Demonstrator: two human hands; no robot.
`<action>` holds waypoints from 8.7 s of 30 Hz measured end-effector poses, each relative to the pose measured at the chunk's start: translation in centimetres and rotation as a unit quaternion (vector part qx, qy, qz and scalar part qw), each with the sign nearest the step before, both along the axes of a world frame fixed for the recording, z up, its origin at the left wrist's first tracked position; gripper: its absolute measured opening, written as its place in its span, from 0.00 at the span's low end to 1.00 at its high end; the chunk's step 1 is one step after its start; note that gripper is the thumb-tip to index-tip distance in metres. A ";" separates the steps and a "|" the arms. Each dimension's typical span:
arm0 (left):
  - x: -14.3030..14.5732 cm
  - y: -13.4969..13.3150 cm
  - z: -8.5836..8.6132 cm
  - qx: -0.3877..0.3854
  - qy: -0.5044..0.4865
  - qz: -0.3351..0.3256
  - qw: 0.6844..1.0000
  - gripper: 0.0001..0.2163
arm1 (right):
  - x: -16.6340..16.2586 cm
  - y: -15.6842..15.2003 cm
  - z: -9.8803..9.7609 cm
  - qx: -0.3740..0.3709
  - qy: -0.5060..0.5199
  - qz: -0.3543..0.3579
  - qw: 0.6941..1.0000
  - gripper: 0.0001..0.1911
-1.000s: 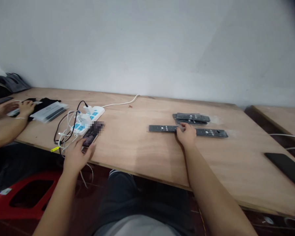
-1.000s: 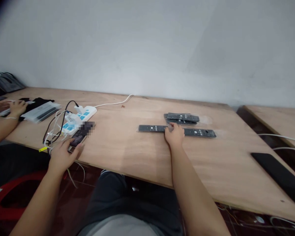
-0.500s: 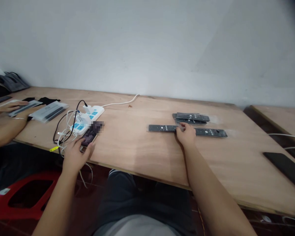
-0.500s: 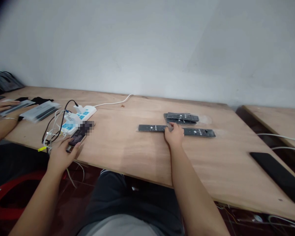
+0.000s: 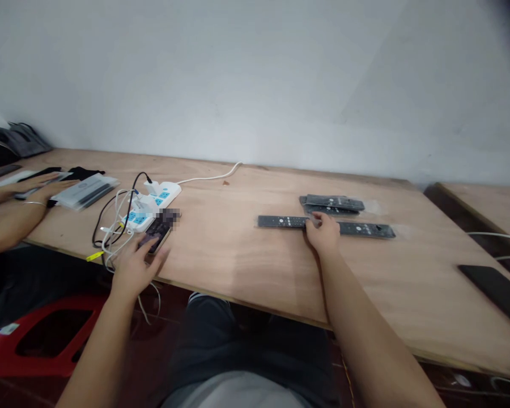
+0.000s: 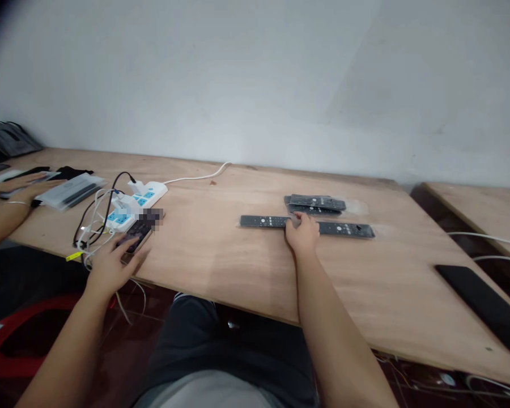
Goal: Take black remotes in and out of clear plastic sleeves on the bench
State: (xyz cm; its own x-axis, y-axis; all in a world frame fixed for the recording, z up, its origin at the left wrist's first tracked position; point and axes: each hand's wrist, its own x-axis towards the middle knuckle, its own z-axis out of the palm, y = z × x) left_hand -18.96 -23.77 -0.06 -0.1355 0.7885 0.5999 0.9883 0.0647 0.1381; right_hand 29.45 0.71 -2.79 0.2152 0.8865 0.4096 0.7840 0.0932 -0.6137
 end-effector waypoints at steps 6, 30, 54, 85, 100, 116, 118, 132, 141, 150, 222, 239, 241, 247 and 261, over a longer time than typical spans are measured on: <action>-0.5 -0.2 -0.2 0.011 -0.025 0.005 1.000 0.20 | 0.1 0.1 0.0 0.010 0.004 0.004 1.000 0.22; -0.8 2.1 0.4 -0.076 -0.037 0.010 0.996 0.25 | 0.2 0.1 -0.1 0.008 -0.001 0.009 1.000 0.24; -0.1 0.7 1.1 0.018 -0.047 0.016 0.999 0.17 | 0.2 0.2 -0.1 0.003 -0.002 0.003 1.000 0.24; 20.9 16.8 2.0 -0.144 -0.087 -0.246 0.955 0.30 | -0.6 -0.2 0.4 0.026 0.031 0.103 0.994 0.20; 18.7 19.9 -0.4 -0.089 -0.136 -0.209 0.964 0.22 | -1.0 -0.3 0.4 0.039 0.042 0.116 0.992 0.27; 18.7 19.8 -0.9 -0.043 -0.201 -0.154 0.966 0.17 | -1.2 -1.4 1.4 -0.049 0.087 0.103 0.990 0.21; 18.7 19.9 -1.0 -0.041 -0.202 -0.128 0.970 0.18 | -1.4 -1.5 1.5 -0.044 0.105 0.118 0.987 0.20; 18.2 20.0 -1.1 -0.070 -0.243 -0.154 0.955 0.06 | -1.3 -1.3 1.1 -0.058 0.079 0.046 0.994 0.24; 18.4 19.7 -0.7 -0.081 -0.284 -0.122 0.948 0.06 | -0.9 -1.5 1.4 -0.072 0.016 0.027 0.997 0.25; 18.3 19.7 -0.8 -0.073 -0.322 -0.145 0.933 0.06 | -1.6 -1.4 2.0 -0.029 0.057 0.158 0.985 0.24; 19.2 18.6 0.7 -0.117 -0.134 -0.142 0.974 0.10 | -2.0 -1.4 1.3 -0.054 0.167 0.222 0.959 0.28; 18.6 18.5 0.7 -0.082 -0.111 -0.081 0.987 0.06 | -1.8 -1.4 1.5 -0.058 0.130 0.200 0.969 0.31; 18.2 18.6 0.6 -0.079 -0.112 -0.067 0.988 0.07 | -1.8 -1.4 1.5 -0.063 0.129 0.198 0.970 0.31; 16.5 19.2 1.2 -0.078 -0.122 -0.007 0.990 0.08 | -1.5 -1.1 1.1 -0.060 0.130 0.189 0.972 0.29; 7.9 22.0 5.2 -0.160 -0.101 0.098 0.977 0.14 | -1.3 -1.3 1.5 -0.037 0.060 0.159 0.985 0.23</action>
